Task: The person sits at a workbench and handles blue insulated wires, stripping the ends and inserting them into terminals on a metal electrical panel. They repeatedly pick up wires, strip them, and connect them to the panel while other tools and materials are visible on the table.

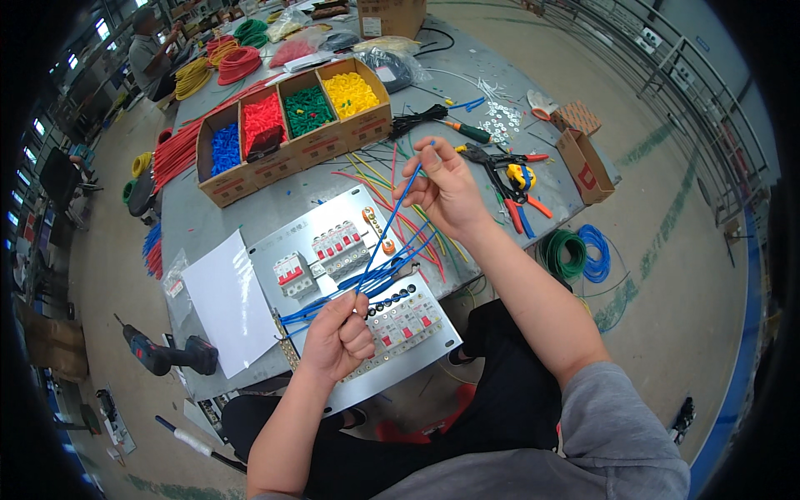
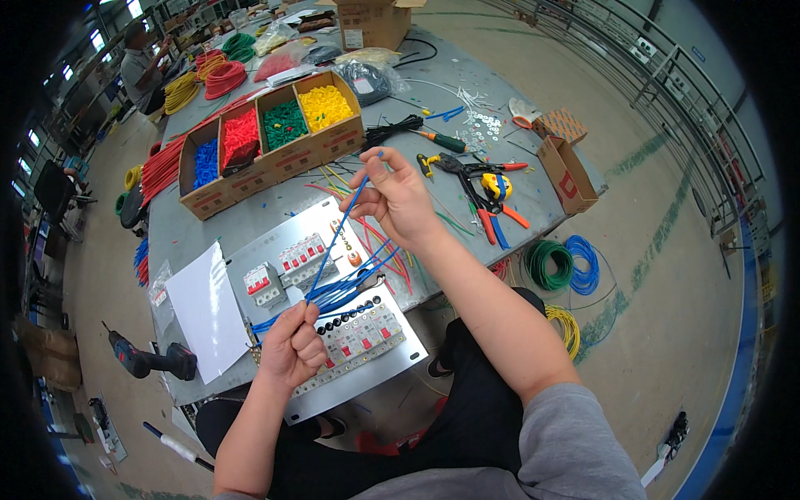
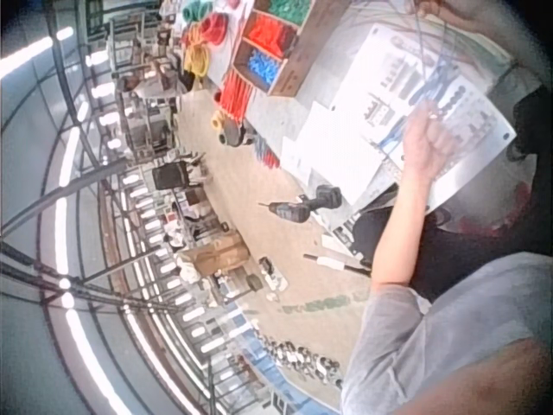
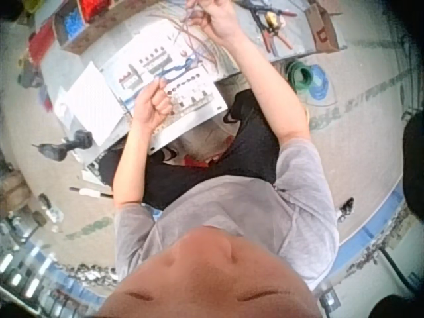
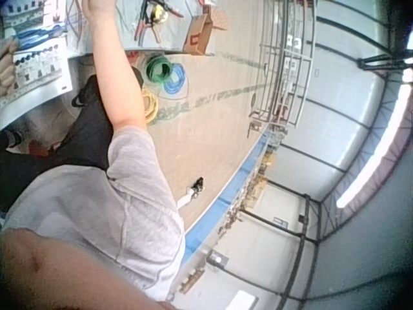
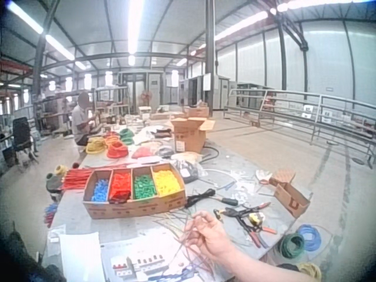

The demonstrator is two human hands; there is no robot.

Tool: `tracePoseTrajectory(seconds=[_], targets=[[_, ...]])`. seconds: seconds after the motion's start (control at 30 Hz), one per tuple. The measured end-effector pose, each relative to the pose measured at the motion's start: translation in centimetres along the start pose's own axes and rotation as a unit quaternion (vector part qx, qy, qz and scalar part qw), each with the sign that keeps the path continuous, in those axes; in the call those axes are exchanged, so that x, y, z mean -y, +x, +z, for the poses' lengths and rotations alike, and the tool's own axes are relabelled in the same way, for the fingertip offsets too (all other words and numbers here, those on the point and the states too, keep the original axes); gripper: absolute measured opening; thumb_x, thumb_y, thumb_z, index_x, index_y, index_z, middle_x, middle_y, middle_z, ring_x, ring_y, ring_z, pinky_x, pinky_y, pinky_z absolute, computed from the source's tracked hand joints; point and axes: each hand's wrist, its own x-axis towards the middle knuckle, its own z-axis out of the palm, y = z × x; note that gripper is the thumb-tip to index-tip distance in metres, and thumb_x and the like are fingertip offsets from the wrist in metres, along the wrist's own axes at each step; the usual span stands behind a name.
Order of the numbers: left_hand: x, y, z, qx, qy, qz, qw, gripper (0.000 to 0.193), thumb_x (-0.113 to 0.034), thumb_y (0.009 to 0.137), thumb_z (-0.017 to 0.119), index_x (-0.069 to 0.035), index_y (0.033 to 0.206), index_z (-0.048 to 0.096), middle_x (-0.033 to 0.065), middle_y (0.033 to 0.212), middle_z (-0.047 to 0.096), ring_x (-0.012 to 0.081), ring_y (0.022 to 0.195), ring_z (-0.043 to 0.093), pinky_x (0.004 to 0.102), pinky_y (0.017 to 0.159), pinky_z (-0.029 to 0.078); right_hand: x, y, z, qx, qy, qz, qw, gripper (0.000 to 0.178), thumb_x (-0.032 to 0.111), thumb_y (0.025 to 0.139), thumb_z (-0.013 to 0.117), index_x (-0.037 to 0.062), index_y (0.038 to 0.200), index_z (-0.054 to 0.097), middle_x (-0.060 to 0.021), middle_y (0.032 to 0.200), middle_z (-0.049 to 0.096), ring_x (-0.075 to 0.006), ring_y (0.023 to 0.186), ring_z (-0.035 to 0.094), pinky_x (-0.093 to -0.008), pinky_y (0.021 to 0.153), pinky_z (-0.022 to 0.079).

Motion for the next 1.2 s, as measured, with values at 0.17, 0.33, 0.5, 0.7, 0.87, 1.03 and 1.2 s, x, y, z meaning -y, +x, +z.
tracePoseTrajectory(seconds=[0.17,0.33,0.5,0.7,0.87,1.03,1.2], targets=[[0.2,-0.2,0.0,0.006,-0.013,-0.011,1.000,0.033,-0.035,0.113,0.041,-0.008,0.099,0.053,-0.0086,0.054,0.018,0.0062,0.043,0.015,0.0274,0.044,0.017,0.0,0.0,0.0,0.055,-0.049,0.038,0.997,0.023,0.021,0.105,0.061,0.0104,0.124,0.052,-0.0103,0.098,0.071,-0.0290,0.083,0.077,-0.0361,0.070,0.064],[0.3,-0.2,-0.1,-0.004,-0.021,-0.012,1.000,0.033,-0.036,0.113,0.042,-0.008,0.098,0.053,-0.0088,0.054,0.018,0.0061,0.044,0.016,0.0273,0.044,0.017,-0.7,0.0,0.2,0.029,-0.063,0.013,0.998,0.024,0.019,0.104,0.064,0.0098,0.122,0.052,-0.0105,0.097,0.072,-0.0273,0.084,0.077,-0.0350,0.068,0.064],[-0.1,-0.4,0.2,-0.016,0.014,-0.001,1.000,0.032,-0.035,0.113,0.043,-0.008,0.097,0.054,-0.0083,0.054,0.020,0.0061,0.044,0.017,0.0271,0.045,0.018,-0.2,0.3,0.6,0.038,-0.074,0.029,0.996,0.025,0.016,0.103,0.064,0.0097,0.123,0.050,-0.0105,0.097,0.072,-0.0279,0.084,0.077,-0.0341,0.066,0.064],[0.0,-0.7,0.4,-0.060,0.069,0.013,0.996,0.032,-0.034,0.112,0.046,-0.007,0.098,0.055,-0.0075,0.055,0.023,0.0063,0.045,0.019,0.0267,0.046,0.019,0.0,0.3,0.9,0.034,-0.130,0.035,0.990,0.029,0.013,0.103,0.064,0.0101,0.126,0.047,-0.0111,0.098,0.071,-0.0292,0.085,0.077,-0.0337,0.064,0.064],[0.2,-0.2,0.3,-0.126,0.190,0.050,0.972,0.033,-0.034,0.111,0.047,-0.007,0.093,0.054,-0.0065,0.059,0.027,0.0063,0.050,0.023,0.0265,0.048,0.020,0.3,0.7,0.3,0.033,-0.092,0.042,0.994,0.030,0.015,0.104,0.063,0.0099,0.128,0.047,-0.0125,0.099,0.071,-0.0292,0.086,0.077,-0.0347,0.067,0.064],[0.8,0.0,-1.7,-0.172,0.291,0.122,0.933,0.040,-0.036,0.111,0.047,-0.010,0.080,0.050,-0.0062,0.061,0.034,0.0062,0.054,0.028,0.0263,0.051,0.023,0.0,0.7,0.2,0.014,-0.109,0.059,0.992,0.031,0.017,0.104,0.063,0.0083,0.129,0.048,-0.0135,0.099,0.070,-0.0276,0.087,0.076,-0.0355,0.072,0.065],[1.2,0.5,-1.9,-0.237,0.399,0.190,0.865,0.047,-0.039,0.111,0.046,-0.013,0.072,0.041,-0.0053,0.064,0.030,0.0072,0.055,0.024,0.0274,0.051,0.020,-4.7,-1.7,3.1,0.040,-0.130,0.159,0.978,0.027,0.015,0.103,0.065,0.0064,0.124,0.050,-0.0124,0.099,0.070,-0.0253,0.088,0.075,-0.0365,0.074,0.066]])
